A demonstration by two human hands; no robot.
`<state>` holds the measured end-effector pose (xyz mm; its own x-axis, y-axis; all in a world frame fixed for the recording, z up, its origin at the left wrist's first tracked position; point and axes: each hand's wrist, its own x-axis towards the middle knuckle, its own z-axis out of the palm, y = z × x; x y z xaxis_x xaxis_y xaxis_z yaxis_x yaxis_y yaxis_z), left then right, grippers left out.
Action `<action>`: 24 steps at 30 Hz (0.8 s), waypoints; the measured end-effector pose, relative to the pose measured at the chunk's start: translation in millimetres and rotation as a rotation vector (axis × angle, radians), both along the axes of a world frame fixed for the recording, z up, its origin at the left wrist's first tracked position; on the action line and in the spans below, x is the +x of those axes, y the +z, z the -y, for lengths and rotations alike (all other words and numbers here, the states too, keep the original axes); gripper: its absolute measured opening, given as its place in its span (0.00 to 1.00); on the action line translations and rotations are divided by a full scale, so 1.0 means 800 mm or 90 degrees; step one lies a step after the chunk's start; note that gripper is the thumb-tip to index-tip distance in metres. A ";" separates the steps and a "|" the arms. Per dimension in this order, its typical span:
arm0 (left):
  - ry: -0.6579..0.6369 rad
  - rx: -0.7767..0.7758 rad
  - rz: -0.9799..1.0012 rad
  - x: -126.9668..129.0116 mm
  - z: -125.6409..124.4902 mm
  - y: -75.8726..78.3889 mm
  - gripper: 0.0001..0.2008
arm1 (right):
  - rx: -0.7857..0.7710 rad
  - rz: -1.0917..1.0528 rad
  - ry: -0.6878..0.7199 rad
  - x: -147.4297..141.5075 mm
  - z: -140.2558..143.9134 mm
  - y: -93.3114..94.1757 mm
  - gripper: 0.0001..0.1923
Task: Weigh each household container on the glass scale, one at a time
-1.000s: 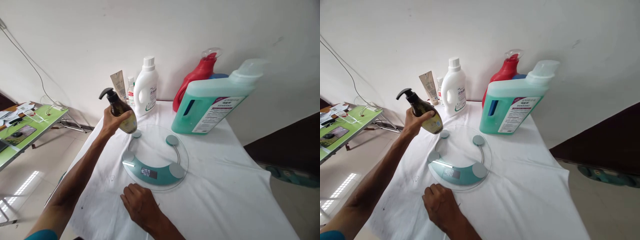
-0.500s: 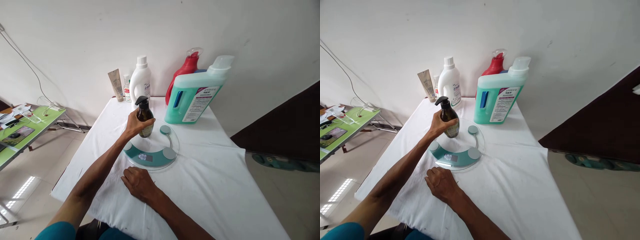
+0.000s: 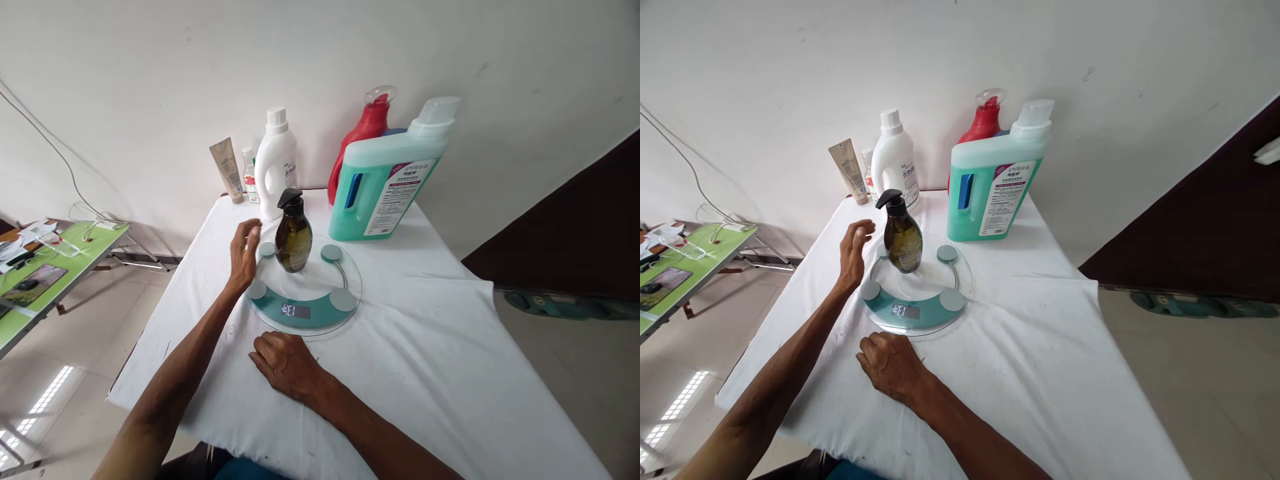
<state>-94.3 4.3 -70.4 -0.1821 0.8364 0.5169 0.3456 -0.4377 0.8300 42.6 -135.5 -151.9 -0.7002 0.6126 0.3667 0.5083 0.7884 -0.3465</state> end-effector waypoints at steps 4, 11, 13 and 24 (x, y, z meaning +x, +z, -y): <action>0.176 -0.017 0.022 -0.036 0.002 -0.043 0.28 | 0.033 -0.030 -0.006 -0.001 0.001 -0.006 0.14; 0.203 -0.126 0.099 -0.064 -0.012 -0.079 0.33 | 0.069 -0.087 -0.007 0.001 0.003 -0.008 0.14; 0.196 -0.139 0.092 -0.065 -0.015 -0.079 0.34 | 0.075 -0.094 -0.007 0.001 0.003 -0.008 0.14; 0.185 -0.162 0.095 -0.064 -0.012 -0.076 0.36 | 0.043 -0.047 0.007 0.003 0.004 -0.007 0.13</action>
